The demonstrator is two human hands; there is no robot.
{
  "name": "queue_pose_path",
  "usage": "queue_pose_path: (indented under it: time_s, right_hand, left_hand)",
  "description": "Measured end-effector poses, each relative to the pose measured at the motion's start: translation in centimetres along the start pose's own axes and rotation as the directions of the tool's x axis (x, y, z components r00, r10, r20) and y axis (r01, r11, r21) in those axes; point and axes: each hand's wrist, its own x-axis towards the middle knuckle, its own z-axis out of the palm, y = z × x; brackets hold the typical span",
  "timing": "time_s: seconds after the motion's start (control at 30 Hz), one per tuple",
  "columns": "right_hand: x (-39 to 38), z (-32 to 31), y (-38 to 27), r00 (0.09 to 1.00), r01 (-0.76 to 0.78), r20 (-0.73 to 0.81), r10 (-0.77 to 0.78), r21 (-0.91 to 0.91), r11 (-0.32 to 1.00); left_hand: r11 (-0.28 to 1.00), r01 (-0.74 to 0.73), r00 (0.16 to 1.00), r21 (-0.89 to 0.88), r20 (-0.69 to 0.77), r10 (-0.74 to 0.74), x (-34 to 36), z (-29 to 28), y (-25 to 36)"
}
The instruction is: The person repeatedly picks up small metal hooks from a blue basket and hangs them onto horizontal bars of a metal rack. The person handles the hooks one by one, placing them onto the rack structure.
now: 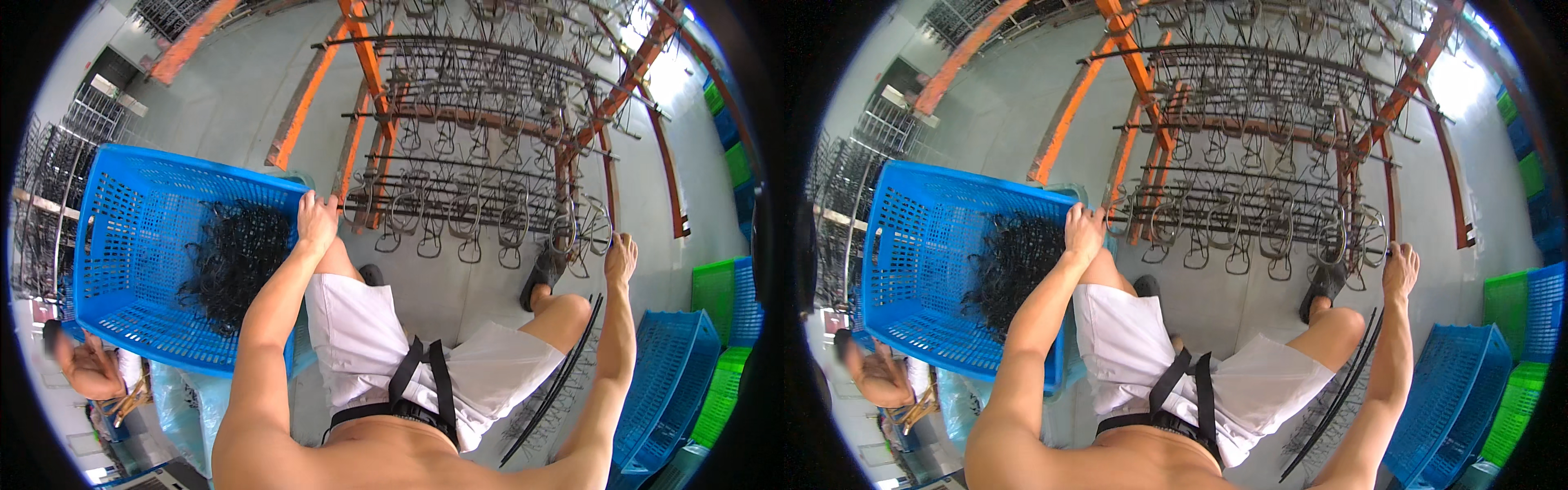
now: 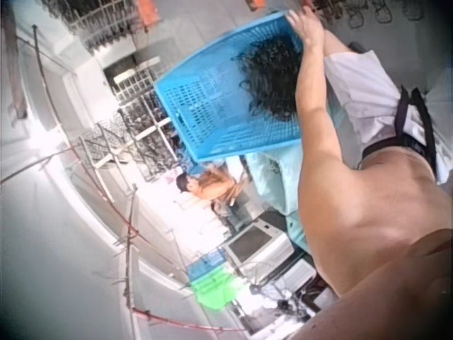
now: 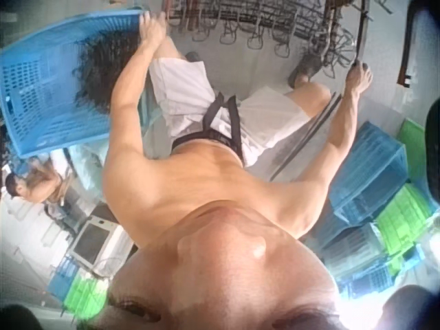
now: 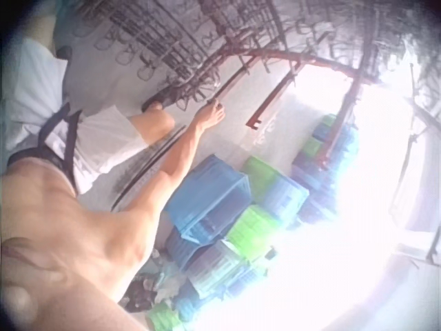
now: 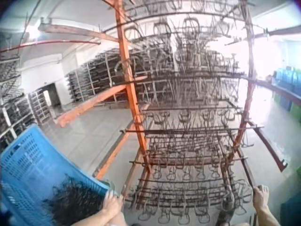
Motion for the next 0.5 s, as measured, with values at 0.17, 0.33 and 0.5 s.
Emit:
queue_pose_path:
  time_s: [0.17,0.33,0.5]
  right_hand:
    - [-1.0,-4.7,2.0,0.978,0.022,-0.208,-0.026,-0.022,1.000]
    - [-2.8,-11.6,1.7,0.927,-0.006,-0.375,0.020,0.040,0.999]
    - [-6.7,-17.2,7.1,0.830,-0.114,-0.555,0.049,-0.083,0.990]
  left_hand:
    - [0.989,-0.058,0.986,0.133,0.162,0.036,1.2,2.9,1.5]
    - [0.986,-0.161,0.950,-0.053,-0.279,0.140,1.0,2.3,1.2]
    - [0.949,-0.189,0.877,-0.252,-0.478,0.048,0.4,-1.4,3.2]
